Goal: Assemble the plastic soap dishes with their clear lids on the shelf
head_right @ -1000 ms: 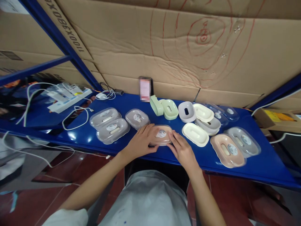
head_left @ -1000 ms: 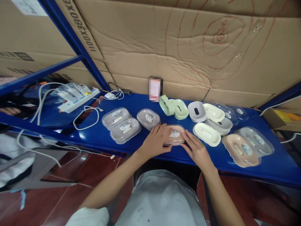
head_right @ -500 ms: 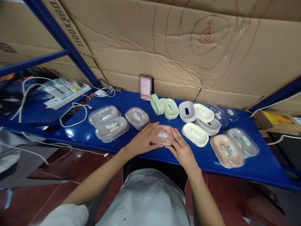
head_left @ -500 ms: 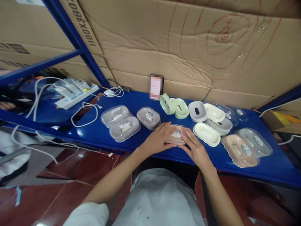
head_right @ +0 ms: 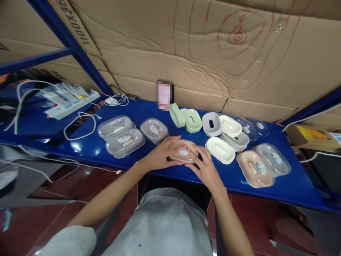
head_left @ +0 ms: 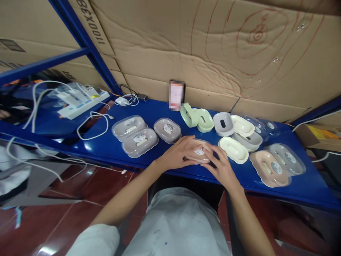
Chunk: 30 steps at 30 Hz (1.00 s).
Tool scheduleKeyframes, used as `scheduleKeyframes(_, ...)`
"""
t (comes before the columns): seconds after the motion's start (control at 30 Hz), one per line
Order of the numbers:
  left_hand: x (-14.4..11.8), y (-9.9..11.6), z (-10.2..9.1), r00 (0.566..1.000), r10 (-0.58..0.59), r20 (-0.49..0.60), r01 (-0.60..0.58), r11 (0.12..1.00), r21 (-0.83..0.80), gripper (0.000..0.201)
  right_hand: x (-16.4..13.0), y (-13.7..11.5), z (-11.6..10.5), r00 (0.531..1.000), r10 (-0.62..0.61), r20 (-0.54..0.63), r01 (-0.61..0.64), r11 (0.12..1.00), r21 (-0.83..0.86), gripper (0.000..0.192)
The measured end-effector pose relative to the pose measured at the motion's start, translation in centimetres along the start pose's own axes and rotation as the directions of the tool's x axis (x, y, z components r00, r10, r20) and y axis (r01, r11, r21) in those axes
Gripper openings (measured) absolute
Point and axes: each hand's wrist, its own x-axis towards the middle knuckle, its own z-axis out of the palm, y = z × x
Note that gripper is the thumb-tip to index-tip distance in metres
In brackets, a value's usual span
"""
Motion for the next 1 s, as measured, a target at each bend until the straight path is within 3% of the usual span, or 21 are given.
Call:
scheduleKeyframes(0.33,0.2,0.0,0.5,0.998,-0.057,0.02,0.056,0.997,0.054,0.075,0.5,-0.7,-0.4,0.971,0.168,0.171,-0.188,0.976,0.109,0.074)
scheduleKeyframes(0.57,0.7,0.5,0.4,0.998,-0.035,-0.044,0.037,0.998,0.051,0.067,0.0,-0.3,-0.1,0.979,0.176,0.101,-0.184,0.979,0.082,0.081)
scheduleKeyframes(0.83,-0.2,-0.8,0.9,1.0,0.006,-0.019,-0.006,1.0,0.022,0.075,0.2,-0.7,0.0,0.98,0.141,0.142,-0.15,0.987,0.052,0.077)
scheduleKeyframes(1.0,-0.5,0.7,0.1,0.999,-0.026,-0.029,0.03,0.991,0.129,0.082,0.2,-0.3,0.0,0.984,0.108,0.14,-0.112,0.993,0.024,0.077)
